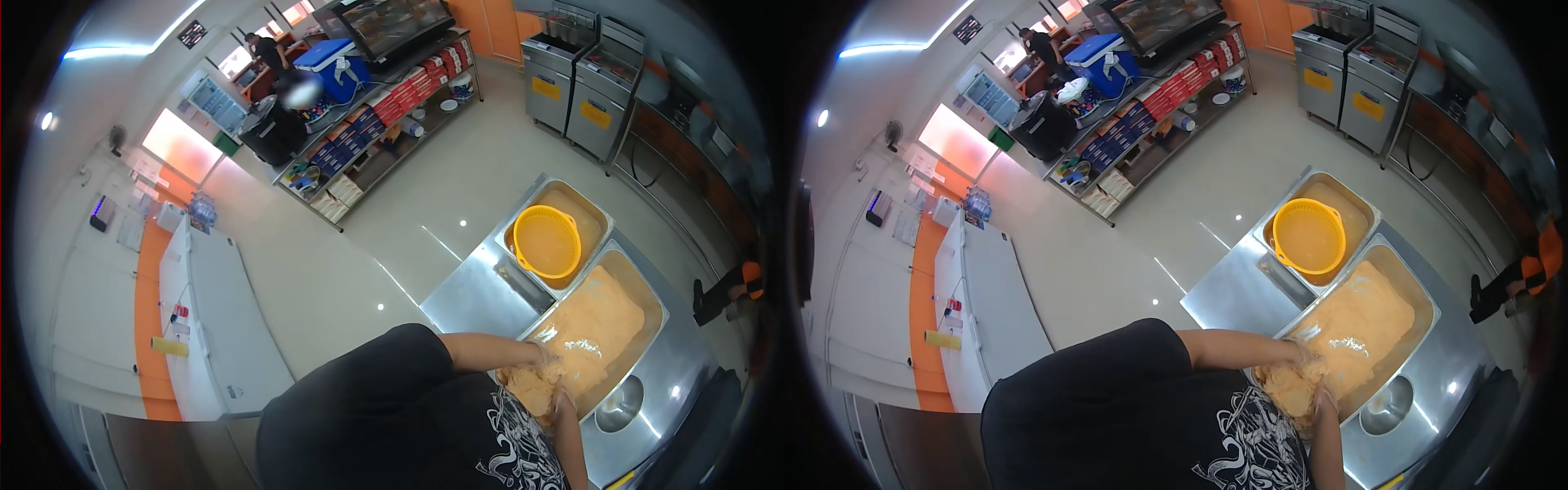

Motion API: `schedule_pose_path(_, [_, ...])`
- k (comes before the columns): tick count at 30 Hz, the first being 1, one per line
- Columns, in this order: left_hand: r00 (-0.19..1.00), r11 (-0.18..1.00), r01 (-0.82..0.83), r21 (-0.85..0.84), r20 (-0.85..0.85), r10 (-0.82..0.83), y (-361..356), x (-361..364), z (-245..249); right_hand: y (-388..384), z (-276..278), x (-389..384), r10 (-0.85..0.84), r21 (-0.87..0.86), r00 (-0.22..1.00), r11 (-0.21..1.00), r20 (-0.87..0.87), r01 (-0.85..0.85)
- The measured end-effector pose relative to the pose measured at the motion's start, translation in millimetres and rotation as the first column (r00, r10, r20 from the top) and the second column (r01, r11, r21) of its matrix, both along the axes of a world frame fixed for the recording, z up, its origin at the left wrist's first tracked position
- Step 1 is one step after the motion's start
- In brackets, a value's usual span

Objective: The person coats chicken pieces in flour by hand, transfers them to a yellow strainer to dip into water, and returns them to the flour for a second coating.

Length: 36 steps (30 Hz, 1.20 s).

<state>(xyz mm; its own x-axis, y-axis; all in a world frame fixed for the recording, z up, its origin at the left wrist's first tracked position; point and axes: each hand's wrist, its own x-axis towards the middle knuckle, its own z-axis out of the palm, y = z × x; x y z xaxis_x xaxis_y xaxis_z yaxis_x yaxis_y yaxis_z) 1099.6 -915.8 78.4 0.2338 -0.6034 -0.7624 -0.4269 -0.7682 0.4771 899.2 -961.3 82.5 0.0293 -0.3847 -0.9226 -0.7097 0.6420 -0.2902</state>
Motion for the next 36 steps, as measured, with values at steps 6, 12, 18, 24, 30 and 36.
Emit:
schedule_pose_path(6, [0.976, 0.975, -0.219, 0.028, -0.012, 0.219, 5, -17, -15, 13, -13, 31, -0.2, 0.189, 0.878, 0.974, 0.435, 0.128])
schedule_pose_path(12, [0.982, 0.98, -0.127, 0.153, -0.117, 0.146, 11, 2, 61, 18, -22, 36, -0.212, 0.099, 0.885, 0.977, 0.416, 0.188])
schedule_pose_path(18, [0.985, 0.943, -0.168, -0.287, -0.096, 0.146, 11, 9, 87, -23, 39, 38, 0.325, -0.438, 0.939, 0.832, -0.115, -0.342])
schedule_pose_path(24, [0.955, 0.895, 0.156, -0.417, 0.295, -0.029, -5, 8, 18, -54, 122, 63, 0.557, -0.687, 0.829, 0.584, -0.047, -0.432])
schedule_pose_path(30, [0.717, 0.714, 0.692, -0.101, 0.21, -0.665, 0, 26, 108, -163, -72, 37, 0.566, -0.312, 0.103, -0.286, -0.818, -0.906])
schedule_pose_path(36, [0.721, 0.582, 0.55, -0.598, 0.692, 0.029, -37, 21, -15, -68, -66, 53, 0.922, -0.716, 0.366, 0.34, 0.126, -0.611])
